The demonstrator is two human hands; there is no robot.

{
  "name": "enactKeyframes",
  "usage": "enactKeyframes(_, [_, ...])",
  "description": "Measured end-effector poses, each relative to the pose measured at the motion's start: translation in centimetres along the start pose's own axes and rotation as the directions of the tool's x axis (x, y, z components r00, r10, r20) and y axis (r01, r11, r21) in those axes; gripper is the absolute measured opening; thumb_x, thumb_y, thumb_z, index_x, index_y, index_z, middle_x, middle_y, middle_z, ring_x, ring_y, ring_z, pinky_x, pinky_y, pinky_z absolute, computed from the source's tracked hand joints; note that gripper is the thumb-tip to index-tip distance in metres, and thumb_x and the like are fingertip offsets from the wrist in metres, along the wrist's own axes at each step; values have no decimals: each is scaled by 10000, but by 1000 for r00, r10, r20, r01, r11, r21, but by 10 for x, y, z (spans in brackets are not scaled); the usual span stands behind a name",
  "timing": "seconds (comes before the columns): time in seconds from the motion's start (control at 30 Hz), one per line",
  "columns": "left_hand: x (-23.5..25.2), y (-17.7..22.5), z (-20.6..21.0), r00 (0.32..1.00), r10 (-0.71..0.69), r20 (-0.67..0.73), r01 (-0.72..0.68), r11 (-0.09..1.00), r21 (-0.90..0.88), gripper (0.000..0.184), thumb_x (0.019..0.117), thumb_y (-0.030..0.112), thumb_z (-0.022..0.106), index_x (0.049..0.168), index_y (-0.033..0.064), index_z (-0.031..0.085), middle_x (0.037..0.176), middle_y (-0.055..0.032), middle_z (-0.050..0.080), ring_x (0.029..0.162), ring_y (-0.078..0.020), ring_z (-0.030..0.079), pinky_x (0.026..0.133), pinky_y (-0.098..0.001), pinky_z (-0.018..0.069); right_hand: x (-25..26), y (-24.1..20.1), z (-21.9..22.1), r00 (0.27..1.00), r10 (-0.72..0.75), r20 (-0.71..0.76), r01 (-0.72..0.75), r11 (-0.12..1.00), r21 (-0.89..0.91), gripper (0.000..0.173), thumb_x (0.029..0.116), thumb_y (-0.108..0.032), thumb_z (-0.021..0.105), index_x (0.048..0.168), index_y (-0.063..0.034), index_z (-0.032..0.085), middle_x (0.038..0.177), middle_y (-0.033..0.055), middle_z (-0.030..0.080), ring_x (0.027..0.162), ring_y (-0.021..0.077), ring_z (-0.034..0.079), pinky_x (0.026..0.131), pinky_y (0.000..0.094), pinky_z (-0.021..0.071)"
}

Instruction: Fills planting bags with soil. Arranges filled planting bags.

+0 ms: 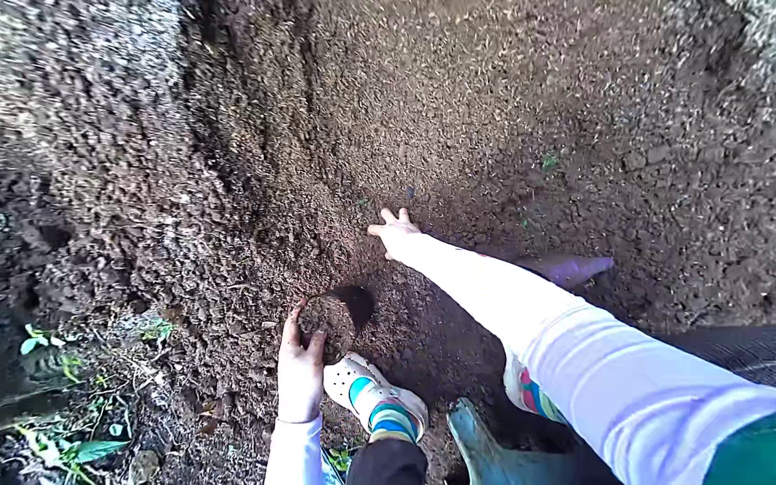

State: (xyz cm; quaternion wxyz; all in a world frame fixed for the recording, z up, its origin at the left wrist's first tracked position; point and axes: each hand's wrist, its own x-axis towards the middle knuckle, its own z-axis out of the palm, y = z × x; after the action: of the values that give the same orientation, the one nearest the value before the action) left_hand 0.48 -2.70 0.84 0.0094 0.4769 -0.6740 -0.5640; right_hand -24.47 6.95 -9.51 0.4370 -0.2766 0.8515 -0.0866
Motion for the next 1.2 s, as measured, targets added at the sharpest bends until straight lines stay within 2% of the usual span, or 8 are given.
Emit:
enactKeyframes(0.17, [-26, 4, -21, 985, -175, -1, 174, 978, -111, 544, 1081, 315, 511, 1540, 77, 342, 1523, -179, 457, 1245, -306, 623, 856, -523, 620, -3, 0, -22, 994, -105, 21, 100, 980, 170, 764, 776, -76, 873, 1466, -101, 546, 1459, 322, 491, 1333, 513, 491, 1045, 710, 419])
enactKeyframes(0.33, [-30, -25, -38, 930, -307, 201, 268, 943, 199, 596, 1074, 523, 452, 1331, 0, 574, 1179, -217, 693, 1056, -333, 710, 911, -546, 564, -102, -89, -59, 939, -311, 146, 285, 943, 173, 741, 887, -180, 821, 1528, -90, 461, 1551, 215, 448, 1441, 347, 434, 1178, 549, 358])
enactKeyframes(0.5, [-31, -26, -34, 925, -239, 295, 196, 966, 166, 569, 1101, 496, 386, 1297, 1, 585, 1079, -164, 699, 989, -271, 696, 930, -498, 534, -137, -134, -33, 903, -428, 41, 373, 828, 418, 616, 859, -146, 815, 1410, -89, 546, 1484, 184, 507, 1374, 246, 505, 1135, 437, 448])
enactKeyframes(0.73, [-34, -18, -42, 933, -149, 327, 80, 974, 214, 484, 1126, 350, 320, 1247, -17, 612, 1101, -216, 672, 1042, -346, 665, 945, -574, 493, -158, -151, -31, 888, -435, 147, 438, 899, 13, 469, 991, -352, 665, 1370, -80, 611, 1457, 183, 541, 1346, 304, 531, 1130, 479, 437])
enactKeyframes(0.83, [-35, -11, -44, 929, -151, 337, 62, 963, 262, 466, 1127, 323, 324, 1208, -30, 617, 1104, -243, 660, 1063, -388, 656, 932, -601, 489, -154, -162, -24, 877, -473, -79, 477, 878, 43, 321, 1089, -269, 495, 1131, -7, 677, 1044, 131, 670, 943, 204, 655, 869, 388, 539])
enactKeyframes(0.9, [-33, -11, -42, 928, -145, 342, 58, 966, 251, 451, 1126, 328, 330, 1215, -19, 603, 1100, -240, 653, 1059, -389, 652, 922, -601, 490, -139, -167, -3, 896, -433, -96, 441, 846, 300, 299, 1096, -209, 416, 934, -49, 608, 697, -23, 524, 571, 49, 491, 554, 226, 443])
enactKeyframes(1.0, [-30, -12, -38, 929, -161, 333, 96, 975, 202, 451, 1129, 325, 346, 1238, -30, 600, 1144, -257, 648, 1110, -402, 643, 962, -606, 478, -119, -164, 32, 935, -324, 145, 283, 927, 245, 333, 1098, -173, 409, 984, 41, 637, 727, 24, 472, 627, 115, 450, 631, 309, 426])
enactKeyframes(1.2, [-28, -17, -38, 940, -158, 303, 132, 986, 104, 427, 1134, 307, 336, 1175, -18, 610, 1053, -214, 630, 1016, -347, 629, 908, -554, 476, -142, -171, 12, 935, -347, 79, 248, 795, 554, 333, 1037, -113, 356, 748, -133, 519, 533, -106, 408, 429, -12, 356, 425, 160, 321])
